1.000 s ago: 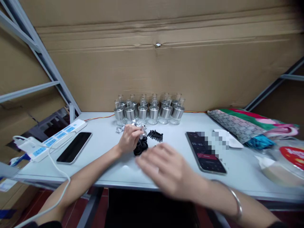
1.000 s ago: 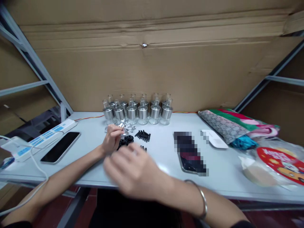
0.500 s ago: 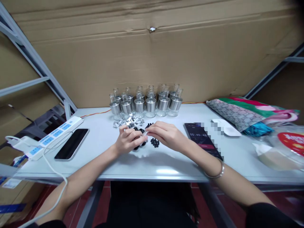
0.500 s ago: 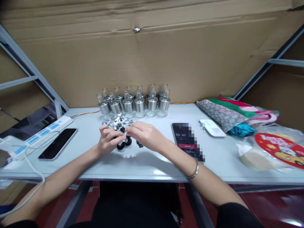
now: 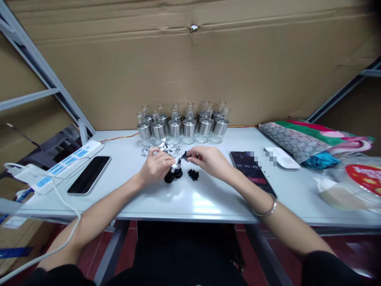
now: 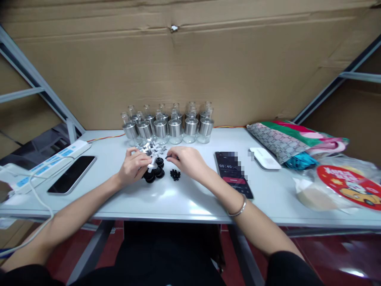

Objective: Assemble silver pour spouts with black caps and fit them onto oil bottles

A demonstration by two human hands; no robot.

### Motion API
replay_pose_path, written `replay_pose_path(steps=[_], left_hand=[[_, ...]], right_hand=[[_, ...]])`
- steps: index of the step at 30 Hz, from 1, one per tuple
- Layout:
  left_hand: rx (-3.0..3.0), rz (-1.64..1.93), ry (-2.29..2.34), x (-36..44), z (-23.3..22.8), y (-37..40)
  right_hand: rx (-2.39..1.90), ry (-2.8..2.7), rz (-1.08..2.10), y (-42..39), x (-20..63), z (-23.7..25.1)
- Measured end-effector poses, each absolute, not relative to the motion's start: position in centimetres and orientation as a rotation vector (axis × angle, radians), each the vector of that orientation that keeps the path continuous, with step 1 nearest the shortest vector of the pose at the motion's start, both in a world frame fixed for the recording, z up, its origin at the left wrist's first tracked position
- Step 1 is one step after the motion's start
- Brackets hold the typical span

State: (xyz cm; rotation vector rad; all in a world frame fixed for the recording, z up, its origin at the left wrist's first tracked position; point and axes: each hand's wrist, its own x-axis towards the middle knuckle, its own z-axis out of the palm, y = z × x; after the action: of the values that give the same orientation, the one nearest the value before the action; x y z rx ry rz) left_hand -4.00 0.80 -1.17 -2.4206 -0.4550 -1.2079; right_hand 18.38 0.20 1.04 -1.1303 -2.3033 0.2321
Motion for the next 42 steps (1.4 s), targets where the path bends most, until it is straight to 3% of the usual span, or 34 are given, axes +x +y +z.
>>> replay_pose_path(steps=[8, 42], left_hand=[[-2.378, -1.233, -0.464, -4.8, -0.2, 0.8], [-2.455, -1.202, -0.481, -4.6, -0.3, 0.7]], right_hand=[[-0.996, -2.681, 0.352, 1.6, 19.3, 0.6], [-1.042, -2.711, 0.304, 1.0, 18.9, 0.4]])
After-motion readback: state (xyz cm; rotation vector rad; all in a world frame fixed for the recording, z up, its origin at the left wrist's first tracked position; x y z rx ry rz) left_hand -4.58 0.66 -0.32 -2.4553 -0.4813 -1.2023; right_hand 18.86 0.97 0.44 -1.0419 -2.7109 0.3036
